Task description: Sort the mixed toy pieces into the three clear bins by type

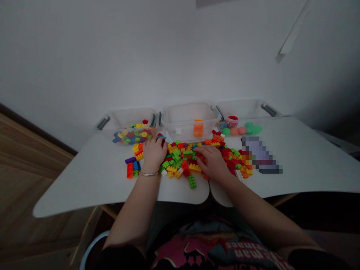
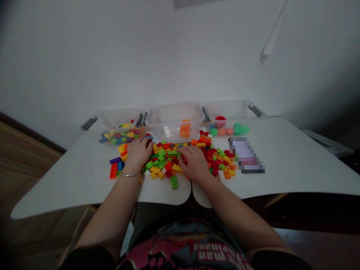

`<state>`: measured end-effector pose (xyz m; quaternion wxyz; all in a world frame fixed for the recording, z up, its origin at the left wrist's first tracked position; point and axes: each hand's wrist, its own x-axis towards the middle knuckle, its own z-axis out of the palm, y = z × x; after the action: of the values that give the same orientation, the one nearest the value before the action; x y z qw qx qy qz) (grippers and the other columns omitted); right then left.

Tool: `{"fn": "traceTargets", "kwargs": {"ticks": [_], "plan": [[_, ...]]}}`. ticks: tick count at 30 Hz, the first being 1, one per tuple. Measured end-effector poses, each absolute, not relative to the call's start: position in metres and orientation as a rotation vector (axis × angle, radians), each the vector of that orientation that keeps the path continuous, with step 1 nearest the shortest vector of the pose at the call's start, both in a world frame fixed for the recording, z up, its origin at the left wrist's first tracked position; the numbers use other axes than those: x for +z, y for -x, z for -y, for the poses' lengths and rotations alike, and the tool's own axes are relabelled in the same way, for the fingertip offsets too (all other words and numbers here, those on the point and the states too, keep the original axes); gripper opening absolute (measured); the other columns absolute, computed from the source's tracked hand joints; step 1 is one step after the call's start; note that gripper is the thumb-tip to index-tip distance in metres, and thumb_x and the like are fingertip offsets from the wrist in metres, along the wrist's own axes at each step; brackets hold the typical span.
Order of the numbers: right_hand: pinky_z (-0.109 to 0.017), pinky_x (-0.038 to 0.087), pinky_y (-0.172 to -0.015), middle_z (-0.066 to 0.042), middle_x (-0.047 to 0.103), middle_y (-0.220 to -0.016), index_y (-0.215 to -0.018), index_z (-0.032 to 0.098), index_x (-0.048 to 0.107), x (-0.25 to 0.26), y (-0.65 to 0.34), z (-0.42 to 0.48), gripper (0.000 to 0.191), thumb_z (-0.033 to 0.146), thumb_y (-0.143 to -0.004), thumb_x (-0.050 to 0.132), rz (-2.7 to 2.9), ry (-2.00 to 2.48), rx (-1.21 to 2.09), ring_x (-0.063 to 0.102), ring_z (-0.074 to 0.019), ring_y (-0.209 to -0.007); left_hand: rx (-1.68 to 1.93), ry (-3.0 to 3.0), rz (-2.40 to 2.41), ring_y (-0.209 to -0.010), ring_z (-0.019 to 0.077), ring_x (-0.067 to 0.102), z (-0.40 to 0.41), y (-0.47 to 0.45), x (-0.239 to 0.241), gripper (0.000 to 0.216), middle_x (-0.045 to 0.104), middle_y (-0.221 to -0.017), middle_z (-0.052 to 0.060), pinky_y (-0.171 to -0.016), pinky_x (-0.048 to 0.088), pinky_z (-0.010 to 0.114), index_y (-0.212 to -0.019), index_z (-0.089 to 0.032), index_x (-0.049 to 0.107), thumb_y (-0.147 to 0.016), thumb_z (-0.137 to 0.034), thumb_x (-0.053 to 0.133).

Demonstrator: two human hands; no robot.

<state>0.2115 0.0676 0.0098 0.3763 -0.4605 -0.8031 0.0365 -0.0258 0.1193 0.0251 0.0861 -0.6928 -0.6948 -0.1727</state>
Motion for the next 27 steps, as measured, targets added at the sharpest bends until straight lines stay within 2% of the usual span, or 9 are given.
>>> {"fn": "traceTargets", "kwargs": {"ticks": [5,12,16,19,22,27], "plan": [[-0.045,0.048,-0.094,-0.008,0.070,-0.111,-0.109,0.022,0.068,0.000,-0.202,-0.067,0.026,0.019,-0.085,0.056,2.154,1.186,0.083,0.061,-0.0262,-0.103,-0.559,2.019,2.111,-0.107,0.0316,0.060,-0.119,0.025,0.028,0.032,0.068,-0.114,0.013,-0.096,0.043,0.046,-0.106,-0.019,0.070,-0.091,-0.034,0.046],[-0.046,0.049,-0.093,-0.008,0.070,-0.109,-0.106,0.021,0.068,-0.003,-0.206,-0.068,0.025,0.018,-0.085,0.055,2.125,1.175,0.104,0.062,-0.0262,-0.102,-0.789,1.994,2.134,-0.097,0.0272,0.063,-0.124,0.035,0.024,0.021,0.069,-0.098,0.011,-0.088,0.049,0.039,-0.091,-0.019,0.070,-0.088,-0.028,0.051],[-0.047,0.049,-0.094,-0.009,0.070,-0.109,-0.107,0.023,0.067,-0.007,-0.207,-0.069,0.026,0.019,-0.085,0.055,2.088,1.167,0.133,0.062,-0.0263,-0.102,-0.907,2.005,2.178,-0.102,0.0261,0.062,-0.127,0.038,0.021,0.019,0.067,-0.104,0.011,-0.091,0.049,0.038,-0.099,-0.018,0.067,-0.086,-0.027,0.056],[-0.046,0.050,-0.094,-0.009,0.070,-0.107,-0.106,0.023,0.067,-0.008,-0.208,-0.070,0.025,0.019,-0.085,0.055,2.066,1.165,0.158,0.062,-0.0258,-0.102,-0.841,1.979,2.198,-0.104,0.0276,0.062,-0.127,0.038,0.021,0.031,0.066,-0.113,0.013,-0.089,0.050,0.039,-0.113,-0.017,0.064,-0.085,-0.028,0.059],[-0.045,0.050,-0.094,-0.009,0.070,-0.107,-0.105,0.021,0.067,-0.008,-0.208,-0.070,0.024,0.019,-0.086,0.054,2.065,1.167,0.158,0.062,-0.0251,-0.102,-0.703,2.041,2.126,-0.111,0.0303,0.061,-0.127,0.037,0.021,0.042,0.064,-0.126,0.013,-0.095,0.046,0.043,-0.127,-0.020,0.061,-0.086,-0.031,0.057],[-0.045,0.049,-0.094,-0.007,0.070,-0.106,-0.102,0.022,0.068,-0.008,-0.207,-0.070,0.021,0.018,-0.085,0.055,2.081,1.171,0.177,0.062,-0.0248,-0.101,-0.502,2.062,2.174,-0.104,0.0337,0.064,-0.129,0.037,0.023,0.039,0.073,-0.108,0.013,-0.094,0.044,0.048,-0.123,-0.024,0.067,-0.087,-0.035,0.057]]}}
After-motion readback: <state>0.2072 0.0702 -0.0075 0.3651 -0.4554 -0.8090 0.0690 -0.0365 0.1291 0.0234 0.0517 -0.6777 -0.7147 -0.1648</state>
